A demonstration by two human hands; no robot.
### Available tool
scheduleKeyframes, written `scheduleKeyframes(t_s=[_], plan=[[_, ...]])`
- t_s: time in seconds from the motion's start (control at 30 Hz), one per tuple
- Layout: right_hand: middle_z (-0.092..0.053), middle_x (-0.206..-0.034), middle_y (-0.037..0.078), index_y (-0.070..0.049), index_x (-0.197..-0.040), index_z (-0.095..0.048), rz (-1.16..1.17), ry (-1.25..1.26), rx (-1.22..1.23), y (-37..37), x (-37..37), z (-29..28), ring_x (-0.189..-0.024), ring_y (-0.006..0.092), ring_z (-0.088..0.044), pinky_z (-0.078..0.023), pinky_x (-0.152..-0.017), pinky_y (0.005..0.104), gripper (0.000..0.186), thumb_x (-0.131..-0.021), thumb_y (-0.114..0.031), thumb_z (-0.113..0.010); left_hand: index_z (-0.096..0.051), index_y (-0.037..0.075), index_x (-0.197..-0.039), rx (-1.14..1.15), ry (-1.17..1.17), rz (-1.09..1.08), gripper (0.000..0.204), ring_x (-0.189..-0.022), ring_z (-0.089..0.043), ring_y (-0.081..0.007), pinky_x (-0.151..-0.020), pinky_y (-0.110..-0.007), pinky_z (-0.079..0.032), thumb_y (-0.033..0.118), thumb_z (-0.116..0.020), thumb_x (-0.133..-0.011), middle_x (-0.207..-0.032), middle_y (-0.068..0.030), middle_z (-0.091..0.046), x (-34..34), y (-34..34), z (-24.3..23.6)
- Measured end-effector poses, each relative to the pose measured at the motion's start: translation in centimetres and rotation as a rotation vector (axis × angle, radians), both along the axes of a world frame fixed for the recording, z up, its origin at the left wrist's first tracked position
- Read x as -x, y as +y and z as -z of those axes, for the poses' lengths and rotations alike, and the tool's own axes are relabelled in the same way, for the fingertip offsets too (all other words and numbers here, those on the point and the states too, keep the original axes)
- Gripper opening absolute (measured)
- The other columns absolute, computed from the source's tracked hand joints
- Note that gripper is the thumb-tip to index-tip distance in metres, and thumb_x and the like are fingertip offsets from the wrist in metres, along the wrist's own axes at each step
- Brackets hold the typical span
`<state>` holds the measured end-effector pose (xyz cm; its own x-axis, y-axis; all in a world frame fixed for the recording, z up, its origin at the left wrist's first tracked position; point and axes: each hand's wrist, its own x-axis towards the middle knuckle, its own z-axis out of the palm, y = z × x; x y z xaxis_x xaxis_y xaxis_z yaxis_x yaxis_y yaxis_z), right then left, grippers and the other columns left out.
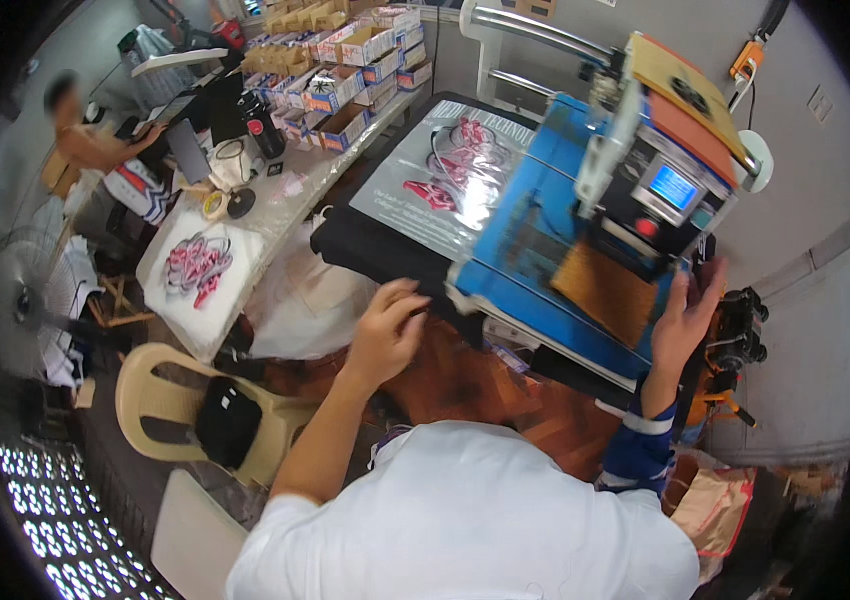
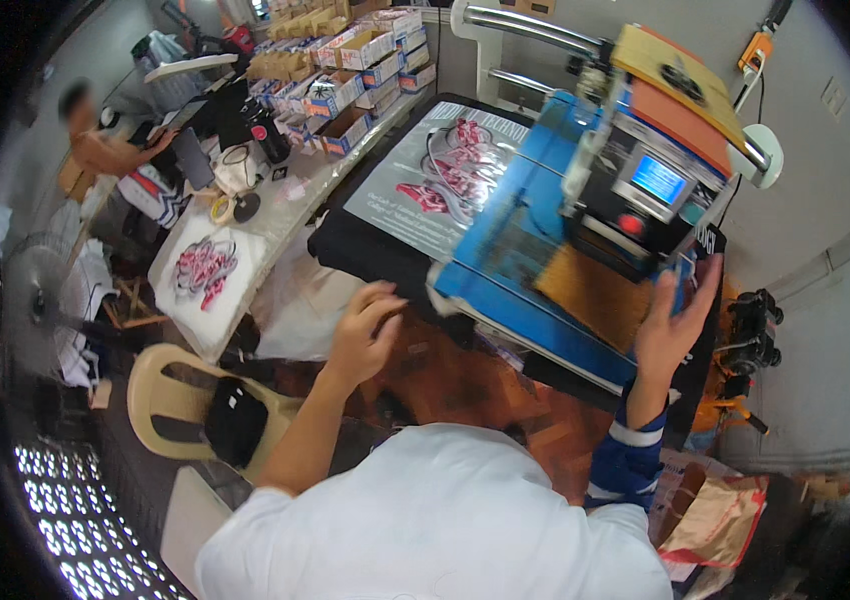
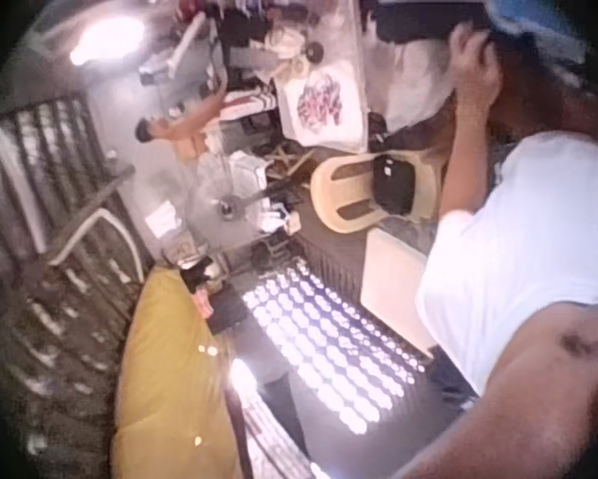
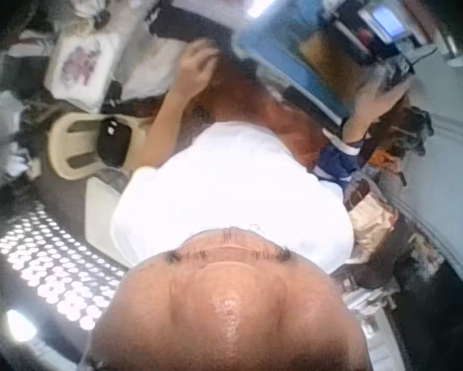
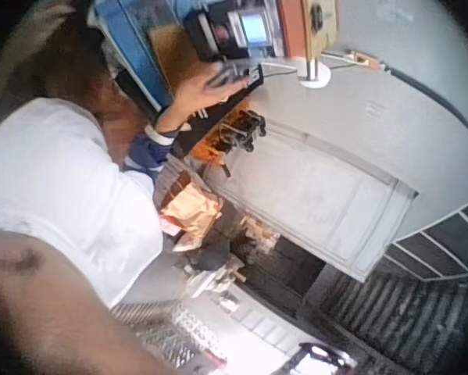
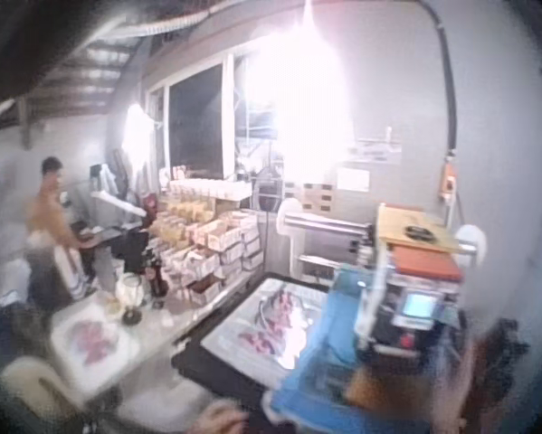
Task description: The person places a black t-shirt on a heat press, aligns a printed transfer sheet on the shirt, and operates the press to apply the design. They repeat this process for multiple shirts, handling each one individually and stacking finished shirts on a nearby chair.
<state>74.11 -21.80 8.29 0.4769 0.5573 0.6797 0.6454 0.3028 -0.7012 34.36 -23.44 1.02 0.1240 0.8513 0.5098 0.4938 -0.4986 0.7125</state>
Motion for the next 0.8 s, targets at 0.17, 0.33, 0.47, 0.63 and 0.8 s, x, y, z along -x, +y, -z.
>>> scheduleKeyframes(t_s=[0.17,0.33,0.47,0.63,0.8], plan=[[-0.047,-0.153,0.023,0.000,-0.155,-0.038,0.617,-0.045,-0.013,4.8,-0.2,-0.1,-0.142,0.0372,-0.044,-0.034,-0.116,0.0450,0.075,-0.100,-0.044,-0.064,-0.071,0.002,-0.099,0.399,0.394,-0.140,0.013,-0.095,-0.065,-0.0412,-0.084,-0.048,-0.053,0.010,-0.065,-0.089,-0.104,-0.0169,-0.068,19.2,-7.1,10.8],[-0.056,-0.145,0.021,-0.001,-0.146,-0.048,0.769,-0.019,-0.007,3.4,-4.8,0.3,-0.132,0.0357,-0.055,-0.040,-0.110,0.0403,0.072,-0.096,-0.047,-0.069,-0.074,0.000,-0.098,0.931,0.447,-0.109,0.016,-0.094,-0.068,-0.0380,-0.084,-0.044,-0.054,0.011,-0.066,-0.088,-0.096,-0.0187,-0.069,27.5,-11.3,16.2],[-0.060,-0.142,0.018,-0.004,-0.150,-0.047,0.836,0.103,-0.009,2.9,-7.1,-1.5,-0.130,0.0319,-0.057,-0.041,-0.109,0.0388,0.074,-0.097,-0.053,-0.066,-0.072,0.000,-0.107,1.000,-0.055,-0.104,0.024,-0.095,-0.070,-0.0287,-0.087,-0.039,-0.056,0.020,-0.066,-0.096,-0.100,-0.0131,-0.071,28.7,-4.7,25.0],[-0.056,-0.146,0.019,-0.007,-0.150,-0.047,0.958,0.020,0.063,1.5,-10.8,-0.6,-0.135,0.0357,-0.054,-0.039,-0.112,0.0414,0.074,-0.098,-0.058,-0.059,-0.048,0.005,-0.137,1.229,-1.489,-0.175,0.066,-0.122,-0.054,-0.0347,-0.104,-0.054,-0.046,0.055,-0.063,-0.096,-0.132,-0.0165,-0.054,23.7,10.2,22.6],[-0.056,-0.145,0.020,-0.010,-0.150,-0.048,0.911,0.006,0.019,1.3,-13.1,0.3,-0.134,0.0402,-0.053,-0.039,-0.111,0.0455,0.072,-0.098,-0.060,-0.056,-0.042,0.005,-0.144,1.143,-1.685,-0.224,0.087,-0.131,-0.047,-0.0355,-0.107,-0.052,-0.042,0.070,-0.062,-0.091,-0.146,-0.0162,-0.046,22.1,18.9,20.0]])
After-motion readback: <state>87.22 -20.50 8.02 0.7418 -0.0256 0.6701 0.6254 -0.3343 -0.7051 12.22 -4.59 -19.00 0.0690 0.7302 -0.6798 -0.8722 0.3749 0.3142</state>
